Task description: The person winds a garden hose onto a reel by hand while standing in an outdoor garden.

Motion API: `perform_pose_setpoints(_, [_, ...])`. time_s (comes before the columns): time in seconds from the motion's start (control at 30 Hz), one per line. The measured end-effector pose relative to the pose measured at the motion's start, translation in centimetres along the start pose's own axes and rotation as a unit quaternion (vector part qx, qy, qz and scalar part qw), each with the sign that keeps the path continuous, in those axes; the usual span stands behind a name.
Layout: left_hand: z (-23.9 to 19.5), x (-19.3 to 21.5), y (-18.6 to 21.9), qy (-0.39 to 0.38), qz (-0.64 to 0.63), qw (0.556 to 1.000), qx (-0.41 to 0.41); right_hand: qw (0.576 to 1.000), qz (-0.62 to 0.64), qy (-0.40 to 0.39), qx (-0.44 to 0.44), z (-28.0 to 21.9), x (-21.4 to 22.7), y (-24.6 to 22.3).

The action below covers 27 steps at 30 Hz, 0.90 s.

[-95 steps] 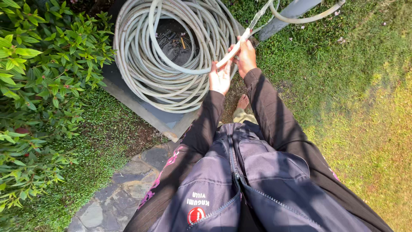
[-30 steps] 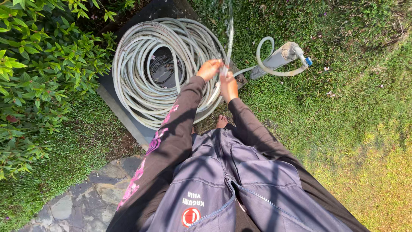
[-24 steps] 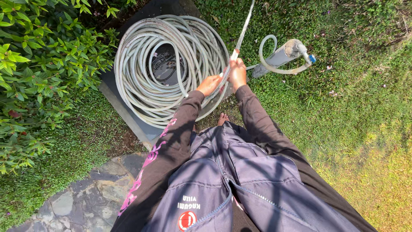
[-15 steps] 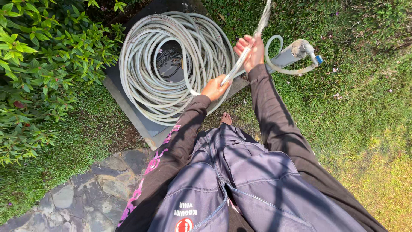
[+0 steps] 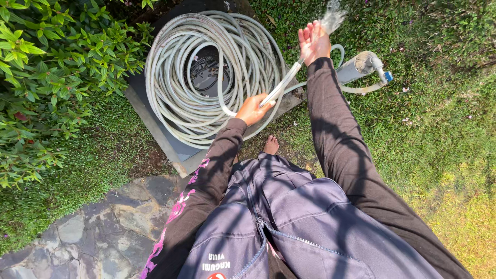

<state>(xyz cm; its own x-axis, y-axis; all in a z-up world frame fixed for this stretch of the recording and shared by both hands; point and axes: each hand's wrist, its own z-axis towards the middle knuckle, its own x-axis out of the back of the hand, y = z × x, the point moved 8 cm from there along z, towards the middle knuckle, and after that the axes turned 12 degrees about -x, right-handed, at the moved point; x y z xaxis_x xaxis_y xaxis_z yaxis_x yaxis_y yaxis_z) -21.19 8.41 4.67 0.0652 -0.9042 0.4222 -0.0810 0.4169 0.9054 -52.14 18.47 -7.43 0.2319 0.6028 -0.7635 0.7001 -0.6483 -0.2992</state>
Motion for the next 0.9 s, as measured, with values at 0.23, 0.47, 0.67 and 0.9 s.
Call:
perform_pose_setpoints(0.23, [0.4,-0.1,-1.1,0.005,-0.010,1.000,0.006,1.000,-0.013,0.004,-0.021,-0.5,0.2,1.7])
perform_pose_setpoints(0.47, [1.2,0.4,-3.3,0.025,0.013,0.998,0.054,0.998,-0.045,0.034,-0.026,-3.3,-2.2,2.6])
perform_pose_setpoints(0.67, [1.6,0.8,-2.4,0.014,0.033,0.998,0.055,0.998,-0.061,0.015,-0.025,-4.3,-2.9,2.5])
perform_pose_setpoints(0.9, [1.7,1.4,-1.2,0.021,0.026,0.998,0.055,0.823,-0.532,0.101,0.172,-3.7,-2.8,1.9])
